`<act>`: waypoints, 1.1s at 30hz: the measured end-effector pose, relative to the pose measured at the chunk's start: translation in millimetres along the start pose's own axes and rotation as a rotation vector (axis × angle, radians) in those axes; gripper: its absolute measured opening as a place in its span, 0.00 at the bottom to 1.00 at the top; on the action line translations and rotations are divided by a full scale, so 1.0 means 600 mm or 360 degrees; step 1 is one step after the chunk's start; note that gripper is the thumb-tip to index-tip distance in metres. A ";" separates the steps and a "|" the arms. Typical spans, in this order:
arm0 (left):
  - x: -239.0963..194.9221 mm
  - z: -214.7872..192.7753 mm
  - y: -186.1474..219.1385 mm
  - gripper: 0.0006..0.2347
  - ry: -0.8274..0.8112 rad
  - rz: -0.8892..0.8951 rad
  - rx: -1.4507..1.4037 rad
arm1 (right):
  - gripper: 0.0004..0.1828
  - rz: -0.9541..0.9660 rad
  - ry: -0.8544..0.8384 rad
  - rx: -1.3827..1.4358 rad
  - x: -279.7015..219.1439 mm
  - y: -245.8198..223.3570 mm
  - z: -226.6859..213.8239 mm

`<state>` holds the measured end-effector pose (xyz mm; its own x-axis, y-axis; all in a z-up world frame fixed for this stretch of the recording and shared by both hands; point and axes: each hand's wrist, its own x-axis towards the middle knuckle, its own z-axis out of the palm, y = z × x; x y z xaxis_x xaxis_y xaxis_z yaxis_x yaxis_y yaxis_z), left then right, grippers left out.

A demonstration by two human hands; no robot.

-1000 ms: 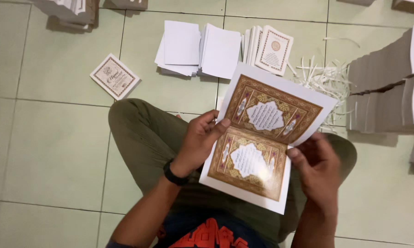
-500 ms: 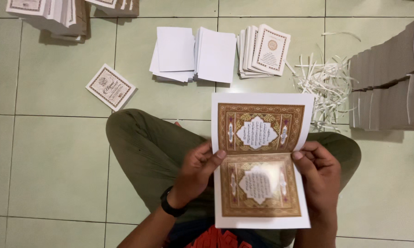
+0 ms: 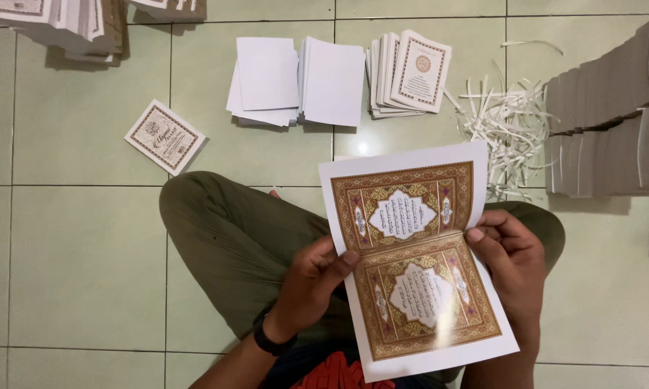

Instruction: The person sits on the floor and assembles small booklets by hand. They place a printed cover sheet over a stack of white pages, fold the cover to enclose the pages, and then secure the spine with a roll of clear adhesive tape. The finished booklets are placed into a pile on the floor.

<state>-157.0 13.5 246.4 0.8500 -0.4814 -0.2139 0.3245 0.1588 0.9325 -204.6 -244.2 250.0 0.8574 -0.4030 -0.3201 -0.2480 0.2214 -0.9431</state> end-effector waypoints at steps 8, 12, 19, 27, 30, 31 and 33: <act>-0.004 -0.002 -0.005 0.18 0.0040 -0.0093 -0.0044 | 0.04 -0.0012 -0.0048 0.0017 0.011 -0.004 0.007; -0.005 -0.007 -0.006 0.18 0.0062 -0.0089 -0.0025 | 0.03 -0.0036 -0.0086 0.0061 0.012 -0.012 0.020; -0.005 -0.010 -0.010 0.17 0.0068 -0.0077 -0.0072 | 0.03 -0.0034 -0.0099 0.0085 0.013 -0.007 0.020; -0.010 -0.013 -0.022 0.16 0.0048 -0.0106 -0.0077 | 0.05 -0.0016 -0.0101 0.0124 0.013 -0.009 0.016; -0.010 -0.010 -0.022 0.16 0.0019 -0.0077 -0.0172 | 0.05 0.0001 -0.0072 0.0032 0.009 -0.017 0.018; -0.011 -0.010 -0.021 0.16 0.0020 -0.0076 -0.0172 | 0.05 0.0000 -0.0074 0.0032 0.006 -0.021 0.022; -0.013 -0.011 -0.020 0.17 0.0039 -0.0160 -0.0087 | 0.04 -0.0004 -0.0071 0.0114 0.001 -0.029 0.029</act>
<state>-165.0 21.0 234.8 0.8216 -0.4763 -0.3134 0.4304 0.1577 0.8888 -192.0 -233.0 267.8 0.8777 -0.3641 -0.3117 -0.2142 0.2838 -0.9347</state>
